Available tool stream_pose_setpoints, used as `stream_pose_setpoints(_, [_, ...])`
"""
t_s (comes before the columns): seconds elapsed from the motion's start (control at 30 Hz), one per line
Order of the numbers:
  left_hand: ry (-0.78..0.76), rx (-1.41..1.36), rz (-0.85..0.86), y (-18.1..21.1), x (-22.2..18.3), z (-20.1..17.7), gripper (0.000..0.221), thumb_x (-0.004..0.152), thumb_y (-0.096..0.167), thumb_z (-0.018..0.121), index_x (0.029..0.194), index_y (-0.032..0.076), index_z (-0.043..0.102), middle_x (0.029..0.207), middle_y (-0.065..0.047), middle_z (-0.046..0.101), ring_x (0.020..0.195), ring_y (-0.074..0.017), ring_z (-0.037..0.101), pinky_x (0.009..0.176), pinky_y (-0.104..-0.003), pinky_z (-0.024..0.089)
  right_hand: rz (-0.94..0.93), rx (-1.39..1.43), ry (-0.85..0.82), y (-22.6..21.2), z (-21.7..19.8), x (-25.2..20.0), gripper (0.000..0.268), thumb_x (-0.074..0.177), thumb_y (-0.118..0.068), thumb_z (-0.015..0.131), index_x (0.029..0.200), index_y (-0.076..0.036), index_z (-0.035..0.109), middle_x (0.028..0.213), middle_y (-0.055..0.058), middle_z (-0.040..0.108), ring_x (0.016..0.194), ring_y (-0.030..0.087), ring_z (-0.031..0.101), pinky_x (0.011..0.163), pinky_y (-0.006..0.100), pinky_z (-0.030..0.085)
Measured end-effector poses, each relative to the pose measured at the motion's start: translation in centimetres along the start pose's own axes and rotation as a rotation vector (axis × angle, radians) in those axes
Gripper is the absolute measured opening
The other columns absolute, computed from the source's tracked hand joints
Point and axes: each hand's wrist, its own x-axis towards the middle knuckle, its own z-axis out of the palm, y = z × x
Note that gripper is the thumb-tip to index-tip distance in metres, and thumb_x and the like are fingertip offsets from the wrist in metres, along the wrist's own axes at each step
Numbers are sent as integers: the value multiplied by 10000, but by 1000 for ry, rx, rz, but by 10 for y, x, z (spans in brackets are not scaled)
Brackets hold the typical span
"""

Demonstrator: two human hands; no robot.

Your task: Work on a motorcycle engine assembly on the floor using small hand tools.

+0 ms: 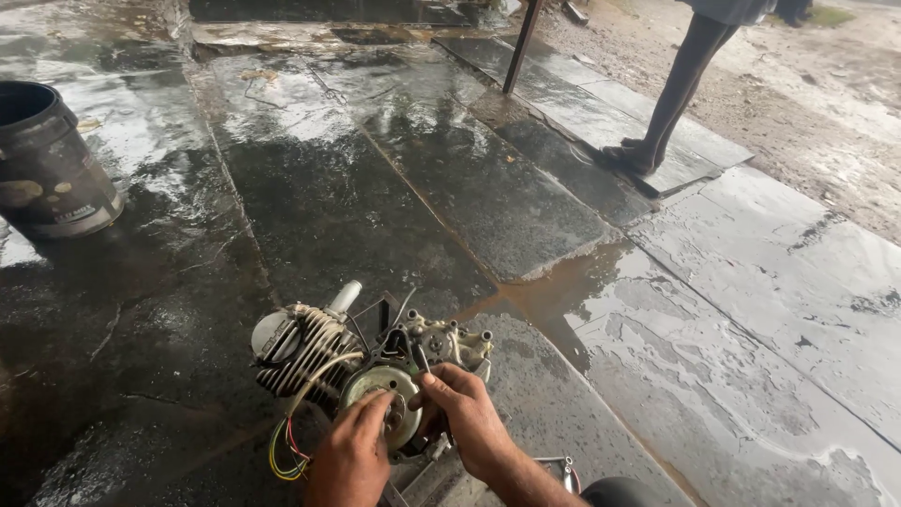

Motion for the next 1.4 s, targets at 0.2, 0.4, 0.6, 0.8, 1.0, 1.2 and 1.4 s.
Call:
stream_pose_setpoints(0.2, [-193,73,-369,19,8,-18,523,875,236,776,1366,137,627,1225,-131,711,1180,-295,709,947,-408,618,-24,14,-7,0,1,-1,309,1029,-241,562,1127,40,642,825,114,706,593,153,638,522,298,510])
stream_pose_setpoints(0.4, [-5,-15,-25,5,-1,-3,627,704,28,794,1310,29,629,1287,-225,695,1171,-433,674,912,-502,568,-48,37,-14,1,0,0,307,1033,-233,572,1125,51,641,819,108,697,594,148,634,519,293,506])
stream_pose_setpoints(0.6, [-88,14,-303,11,3,-12,595,807,100,777,1378,185,632,1202,-125,721,1118,-326,722,886,-457,623,-15,45,-3,-2,2,-2,297,1031,-232,565,1115,44,639,812,116,701,569,155,621,501,296,486])
stream_pose_setpoints(0.8, [-143,38,-225,9,4,-13,636,773,66,780,1379,157,609,1229,-144,714,1098,-350,710,874,-482,604,-23,26,-2,-1,0,-1,306,1038,-229,560,1129,50,648,819,112,703,574,143,634,508,288,505])
stream_pose_setpoints(1.0, [-186,155,-396,23,10,-23,427,839,293,820,1202,129,664,1078,-118,745,1050,-302,740,843,-436,634,18,-13,-1,0,2,-1,283,1030,-226,556,1113,28,649,813,122,707,573,160,637,512,309,517])
stream_pose_setpoints(1.2, [139,11,-242,28,3,-28,328,761,232,862,958,77,650,938,-137,742,905,-363,718,726,-477,571,-57,-1,-7,9,-2,3,260,991,-212,599,1046,28,683,745,119,683,557,186,653,509,315,502])
stream_pose_setpoints(1.4, [100,-25,-253,37,3,-29,330,775,143,829,1057,104,662,1039,-130,702,955,-390,687,713,-498,557,-75,17,27,17,-8,13,295,995,-206,584,1104,46,692,791,101,715,588,160,631,517,298,467])
